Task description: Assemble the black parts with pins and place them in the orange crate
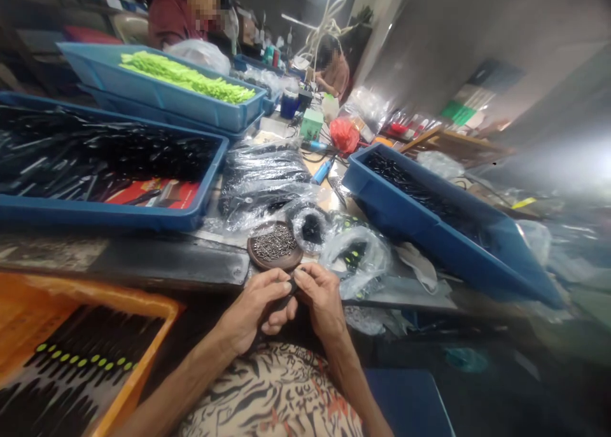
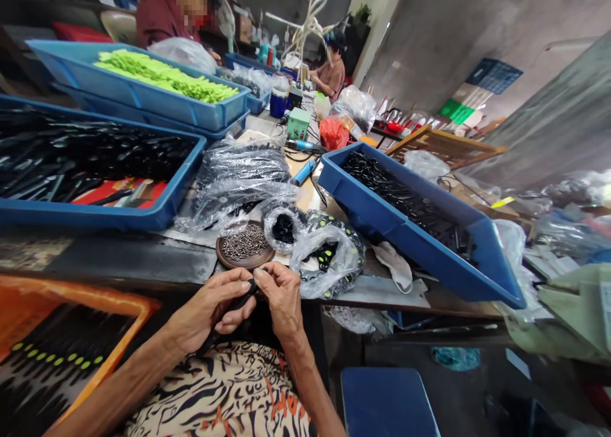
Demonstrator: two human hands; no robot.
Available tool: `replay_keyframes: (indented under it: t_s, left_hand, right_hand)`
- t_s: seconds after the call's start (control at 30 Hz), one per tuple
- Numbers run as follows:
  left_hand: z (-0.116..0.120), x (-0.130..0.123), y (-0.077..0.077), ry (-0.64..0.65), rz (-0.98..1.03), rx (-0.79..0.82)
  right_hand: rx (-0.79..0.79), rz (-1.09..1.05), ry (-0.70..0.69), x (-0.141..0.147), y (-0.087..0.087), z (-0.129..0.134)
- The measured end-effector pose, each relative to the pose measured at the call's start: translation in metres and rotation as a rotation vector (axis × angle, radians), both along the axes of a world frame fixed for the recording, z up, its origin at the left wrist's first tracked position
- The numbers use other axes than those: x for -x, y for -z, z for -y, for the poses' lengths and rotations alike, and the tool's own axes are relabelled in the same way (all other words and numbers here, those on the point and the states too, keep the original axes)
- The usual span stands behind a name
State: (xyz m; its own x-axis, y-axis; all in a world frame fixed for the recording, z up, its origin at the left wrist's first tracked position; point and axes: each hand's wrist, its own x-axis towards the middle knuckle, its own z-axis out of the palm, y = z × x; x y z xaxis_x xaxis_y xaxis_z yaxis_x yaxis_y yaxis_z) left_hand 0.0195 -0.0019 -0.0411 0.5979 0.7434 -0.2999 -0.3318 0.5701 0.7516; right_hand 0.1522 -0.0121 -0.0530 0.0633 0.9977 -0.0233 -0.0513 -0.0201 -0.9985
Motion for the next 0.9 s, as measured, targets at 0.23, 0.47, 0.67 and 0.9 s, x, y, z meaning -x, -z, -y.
replay_keyframes:
  t_s: [0.23,0.47,0.67,0.9]
  left_hand:
    - [0.004,-0.005,-0.006,-0.008,-0.105,-0.174]
    - [0.012,-0.004,-0.003,-0.132,-0.457,-0.579]
    - [0.011,-0.002,0.008,-0.188,-0.648,-0.873]
    - [0.007,-0.002,0.008,-0.227,-0.509,-0.684]
  right_hand:
    - [-0.038,-0.015,0.059,-0.001,-0.002,0.002]
    - [-0.011,-0.139,0.129,0.001,-0.001,0.0]
    - [0.002,-0.16,0.171,0.006,-0.003,-0.002]
    - [0.015,-0.027,0.202,0.009,0.0,-0.009]
